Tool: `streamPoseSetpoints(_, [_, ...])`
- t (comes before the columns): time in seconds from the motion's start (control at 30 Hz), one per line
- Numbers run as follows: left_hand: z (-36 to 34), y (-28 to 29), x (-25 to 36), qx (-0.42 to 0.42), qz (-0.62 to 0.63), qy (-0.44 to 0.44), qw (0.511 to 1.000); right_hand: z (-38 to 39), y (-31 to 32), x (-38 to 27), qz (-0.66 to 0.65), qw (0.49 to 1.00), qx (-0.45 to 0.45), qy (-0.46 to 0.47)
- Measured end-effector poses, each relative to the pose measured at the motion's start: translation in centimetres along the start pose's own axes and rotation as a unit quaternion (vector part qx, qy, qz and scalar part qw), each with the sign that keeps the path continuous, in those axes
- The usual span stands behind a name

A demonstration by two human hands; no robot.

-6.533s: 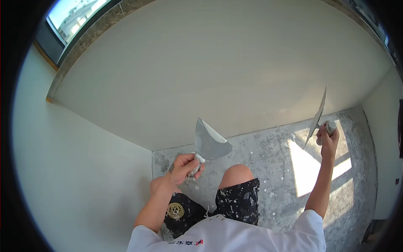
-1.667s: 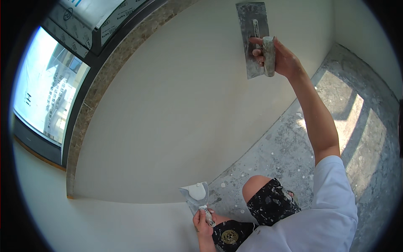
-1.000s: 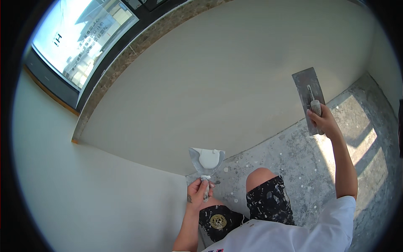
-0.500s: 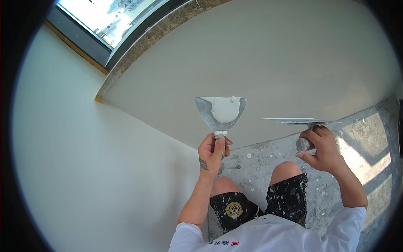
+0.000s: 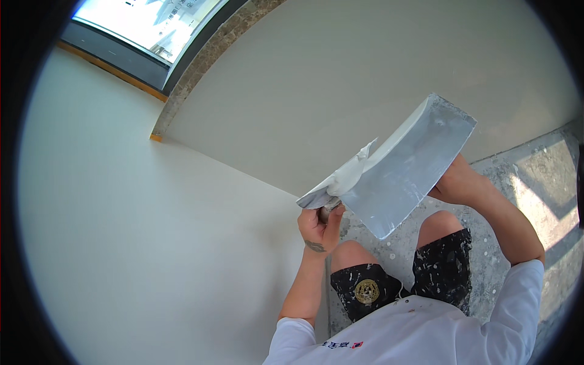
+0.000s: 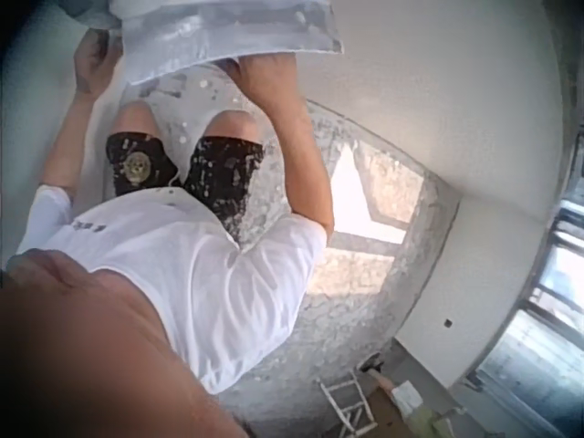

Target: Applying plaster to the walls using a trowel and putty knife.

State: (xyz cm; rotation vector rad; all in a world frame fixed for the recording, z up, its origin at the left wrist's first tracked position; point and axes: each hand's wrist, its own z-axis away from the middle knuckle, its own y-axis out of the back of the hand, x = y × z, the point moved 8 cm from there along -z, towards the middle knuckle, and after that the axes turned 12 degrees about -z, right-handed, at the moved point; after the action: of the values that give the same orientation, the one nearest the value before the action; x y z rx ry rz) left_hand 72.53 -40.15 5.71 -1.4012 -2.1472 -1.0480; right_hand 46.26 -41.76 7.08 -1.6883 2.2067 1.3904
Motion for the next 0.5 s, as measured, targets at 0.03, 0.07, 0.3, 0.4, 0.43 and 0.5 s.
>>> streamPoseSetpoints(0.03, [0.3,0.6,-0.5,0.003,-0.002,-0.001,1.0,-0.4,-0.2,0.1,0.013,1.0,-0.005,0.007])
streamPoseSetpoints(0.07, [0.8,1.0,-0.9,-0.003,-0.042,-0.003,0.999,-1.0,-0.5,-0.2,0.012,1.0,-0.006,0.011])
streamPoseSetpoints(0.3, [1.6,3.8,-2.6,-0.014,-0.308,-0.003,0.951,-4.1,-2.4,1.5,-0.119,0.985,0.012,-0.121])
streamPoseSetpoints(0.4, [5.5,3.6,-6.2,-0.042,-0.295,0.133,0.945,-6.5,-3.2,-0.5,-0.03,0.995,0.09,0.019])
streamPoseSetpoints(0.43, [7.8,3.4,-8.5,-0.029,-0.243,0.184,0.952,-7.0,-3.3,-2.3,0.05,0.979,0.153,0.124])
streamPoseSetpoints(0.5, [11.4,2.8,-11.2,-0.018,-0.192,0.234,0.953,-10.6,-5.6,-1.5,-0.21,0.963,0.165,0.021])
